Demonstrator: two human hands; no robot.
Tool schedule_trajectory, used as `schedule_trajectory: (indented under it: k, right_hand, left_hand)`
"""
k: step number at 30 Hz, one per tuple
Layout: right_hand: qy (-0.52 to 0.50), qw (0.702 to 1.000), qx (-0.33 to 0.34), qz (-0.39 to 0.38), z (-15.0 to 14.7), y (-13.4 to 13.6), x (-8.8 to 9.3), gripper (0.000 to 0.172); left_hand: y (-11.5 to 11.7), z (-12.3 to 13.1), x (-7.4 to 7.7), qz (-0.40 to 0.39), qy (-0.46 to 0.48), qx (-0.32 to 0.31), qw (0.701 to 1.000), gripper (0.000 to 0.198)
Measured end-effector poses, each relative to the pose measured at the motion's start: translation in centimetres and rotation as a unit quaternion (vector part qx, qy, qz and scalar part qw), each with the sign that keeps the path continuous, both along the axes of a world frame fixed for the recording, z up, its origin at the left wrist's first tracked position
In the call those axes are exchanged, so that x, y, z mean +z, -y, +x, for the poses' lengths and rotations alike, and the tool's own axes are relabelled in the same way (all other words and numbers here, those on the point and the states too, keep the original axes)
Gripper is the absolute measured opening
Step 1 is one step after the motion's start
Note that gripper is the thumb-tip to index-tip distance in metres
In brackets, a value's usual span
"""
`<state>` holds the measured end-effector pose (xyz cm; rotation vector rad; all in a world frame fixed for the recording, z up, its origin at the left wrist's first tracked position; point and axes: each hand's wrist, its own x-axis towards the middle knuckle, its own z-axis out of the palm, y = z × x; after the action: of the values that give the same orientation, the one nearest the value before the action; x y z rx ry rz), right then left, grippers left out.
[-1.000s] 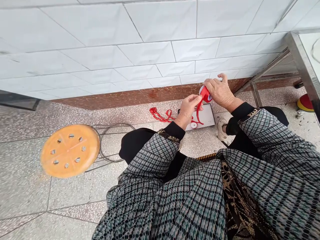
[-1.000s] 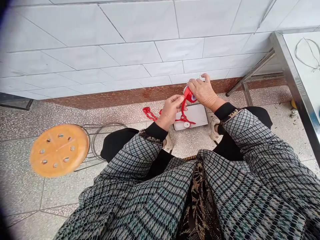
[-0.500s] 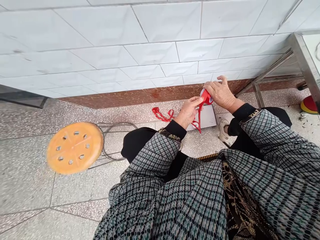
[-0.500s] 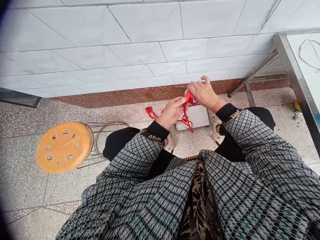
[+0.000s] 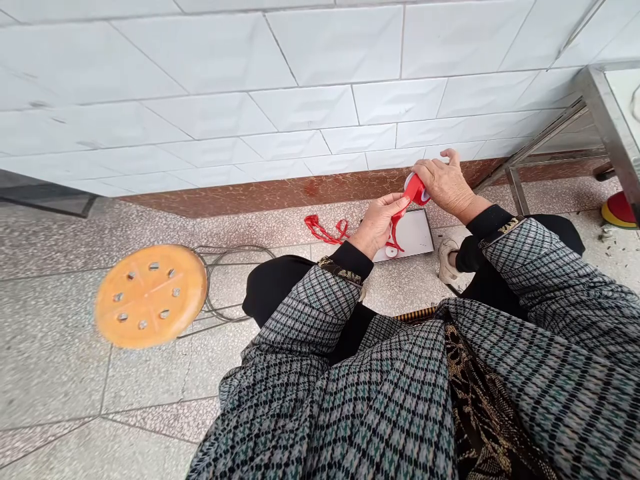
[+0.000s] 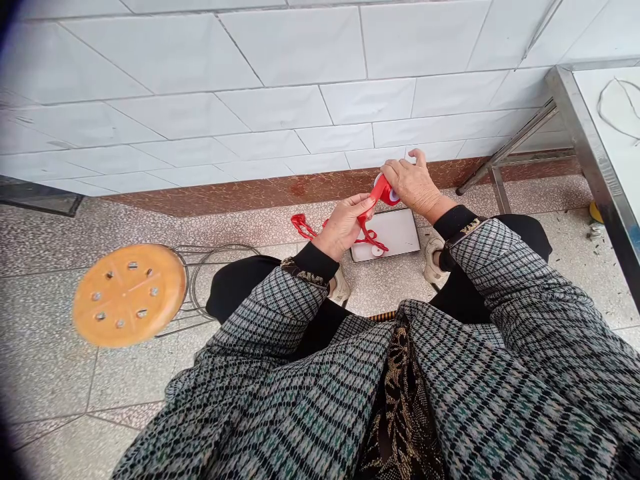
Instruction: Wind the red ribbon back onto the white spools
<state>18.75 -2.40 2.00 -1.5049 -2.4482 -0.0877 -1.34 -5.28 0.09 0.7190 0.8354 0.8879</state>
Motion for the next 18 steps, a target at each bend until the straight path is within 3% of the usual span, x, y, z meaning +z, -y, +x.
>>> schedule_trajectory:
  k: [6, 11, 15, 18]
  right_hand:
    - [-0.022, 0.999, -0.04, 0.011, 0.8, -0.7, -1.0, 0.035]
    - [-0.106, 0.99, -0.088, -0.024, 1.6, -1.9, -2.5, 0.041]
    - [-0.215, 0.968, -0.106, -0.078, 2.3, -2.6, -3.4, 0.035]
    - [-0.308, 0.936, -0.108, -0.128, 2.3, -2.7, -3.7, 0.034]
  left_hand:
    - [0.1, 0.1, 0.5, -0.013, -0.012, -0.012, 1.0, 0.012]
    - [0.3, -0.2, 0.6, -0.003, -0.023, -0.034, 0.999, 0.01]
    - [0.5, -0.3, 0.3, 0.005, -0.045, -0.069, 0.997, 0.014]
    - [0.3, -0.3, 0.1, 0.038, -0.072, -0.056, 0.995, 0.012]
